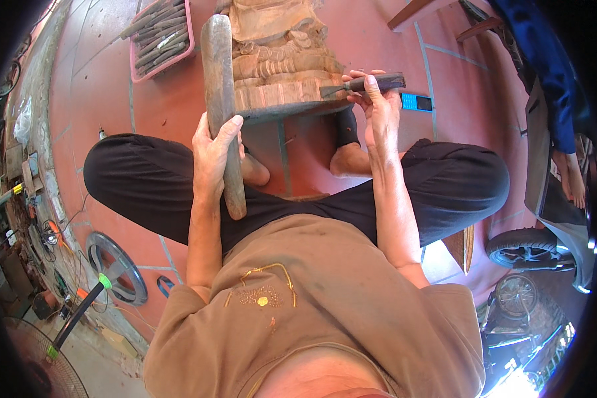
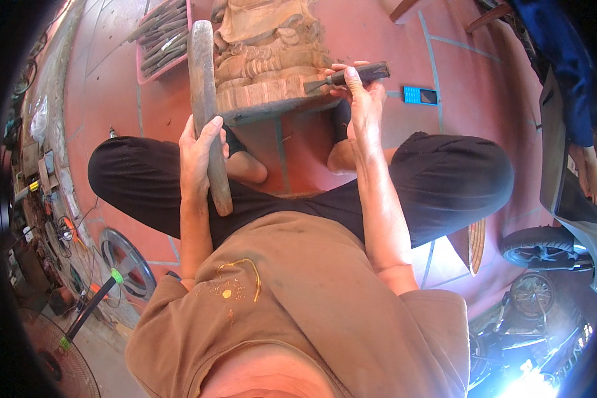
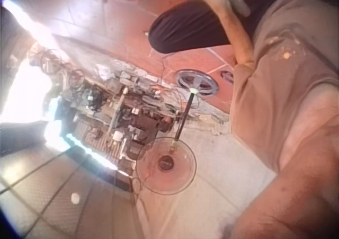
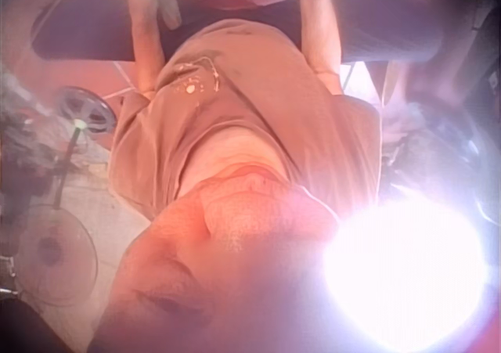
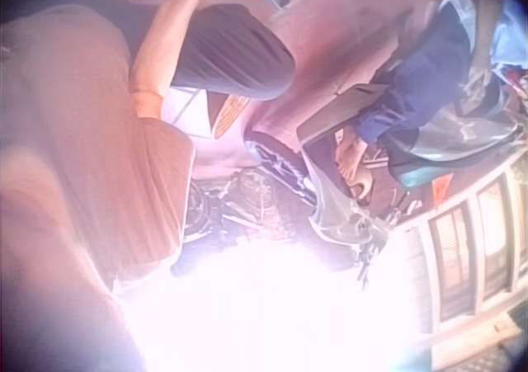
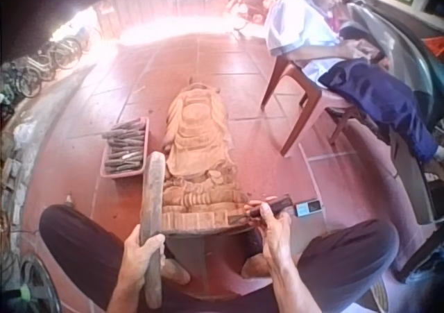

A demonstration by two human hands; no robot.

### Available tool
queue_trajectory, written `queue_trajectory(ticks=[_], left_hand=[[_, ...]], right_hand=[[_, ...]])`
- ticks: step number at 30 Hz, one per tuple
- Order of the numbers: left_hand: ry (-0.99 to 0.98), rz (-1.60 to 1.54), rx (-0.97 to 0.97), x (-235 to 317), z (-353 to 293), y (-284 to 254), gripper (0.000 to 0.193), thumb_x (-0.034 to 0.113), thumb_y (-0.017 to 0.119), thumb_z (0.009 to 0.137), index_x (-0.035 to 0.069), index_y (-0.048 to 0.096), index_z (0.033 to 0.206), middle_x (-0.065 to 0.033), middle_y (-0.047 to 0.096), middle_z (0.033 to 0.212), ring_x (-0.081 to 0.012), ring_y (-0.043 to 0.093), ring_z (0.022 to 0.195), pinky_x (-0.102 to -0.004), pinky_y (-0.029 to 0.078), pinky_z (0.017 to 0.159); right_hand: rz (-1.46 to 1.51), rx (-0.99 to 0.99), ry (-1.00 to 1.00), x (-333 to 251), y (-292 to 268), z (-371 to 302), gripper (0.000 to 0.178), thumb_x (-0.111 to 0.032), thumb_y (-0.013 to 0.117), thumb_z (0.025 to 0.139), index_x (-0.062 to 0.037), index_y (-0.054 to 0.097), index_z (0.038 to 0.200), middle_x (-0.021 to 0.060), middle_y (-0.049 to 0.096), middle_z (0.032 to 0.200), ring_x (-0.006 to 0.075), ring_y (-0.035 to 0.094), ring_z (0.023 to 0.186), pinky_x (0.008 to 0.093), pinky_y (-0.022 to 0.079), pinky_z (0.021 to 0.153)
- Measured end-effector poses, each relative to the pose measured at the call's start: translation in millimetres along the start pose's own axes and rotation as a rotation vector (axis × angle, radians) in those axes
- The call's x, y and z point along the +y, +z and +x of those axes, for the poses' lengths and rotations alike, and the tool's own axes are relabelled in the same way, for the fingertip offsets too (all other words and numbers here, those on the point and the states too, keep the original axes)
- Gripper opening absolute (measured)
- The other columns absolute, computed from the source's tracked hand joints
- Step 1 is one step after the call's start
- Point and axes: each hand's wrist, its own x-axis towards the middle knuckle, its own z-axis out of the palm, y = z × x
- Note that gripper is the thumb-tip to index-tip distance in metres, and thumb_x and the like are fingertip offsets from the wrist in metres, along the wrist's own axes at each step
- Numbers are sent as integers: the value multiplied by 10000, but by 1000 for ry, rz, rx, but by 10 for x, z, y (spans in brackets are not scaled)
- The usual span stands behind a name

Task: The person carves a wooden sculpture using a chisel and mallet. They hold the chisel against the wood and strike it repeatedly with the mallet to shape the piece.

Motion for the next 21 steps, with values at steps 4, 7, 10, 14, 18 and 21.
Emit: queue_trajectory(ticks=[4, 7, 10, 14, 18, 21], left_hand=[[2, -2, 7, -25, 5, -14, 271, 248, 714, 959, 51, 569, 1074, -21, 593, 734, -106, 572, 524, -236, 466, 470], [0, -18, 15, -8, -5, -20, 270, 247, 714, 959, 51, 568, 1074, -21, 593, 735, -108, 573, 523, -239, 473, 472], [-10, -59, 35, 12, -32, -16, 274, 243, 741, 946, 49, 575, 1046, -10, 579, 730, -89, 559, 542, -231, 479, 495], [-25, -78, 44, 23, -32, -32, 281, 246, 754, 939, 48, 579, 1035, -4, 572, 734, -76, 555, 554, -226, 482, 508], [-32, -82, 35, 29, -28, -40, 289, 252, 756, 939, 47, 579, 1040, -5, 574, 741, -74, 556, 555, -224, 480, 509], [-36, -73, 38, 46, -22, -24, 292, 254, 755, 938, 46, 578, 1041, -4, 573, 742, -72, 554, 555, -221, 478, 510]], right_hand=[[91, 9, 33, -10, 1, -31, 256, -148, 629, 1028, -58, 494, 1225, 216, 700, 1167, 344, 719, 1063, 371, 609, 842], [70, -65, -35, -16, 14, -123, 245, -129, 628, 1027, -62, 501, 1225, 199, 704, 1152, 330, 714, 1079, 381, 597, 872], [-7, -91, -87, -102, 89, -211, 243, -120, 627, 1027, -67, 503, 1228, 184, 705, 1138, 322, 713, 1077, 387, 591, 889], [11, -22, -122, -92, 133, -195, 252, -118, 634, 1024, -63, 502, 1232, 172, 704, 1125, 309, 718, 1051, 387, 592, 888], [12, 29, -123, -122, 242, -219, 257, -84, 654, 1007, -43, 506, 1214, 136, 708, 1093, 239, 714, 1009, 378, 599, 858], [-103, 0, -195, -140, 294, -228, 279, -128, 663, 1011, -42, 513, 1230, 156, 708, 1107, 269, 717, 1033, 367, 584, 882]])
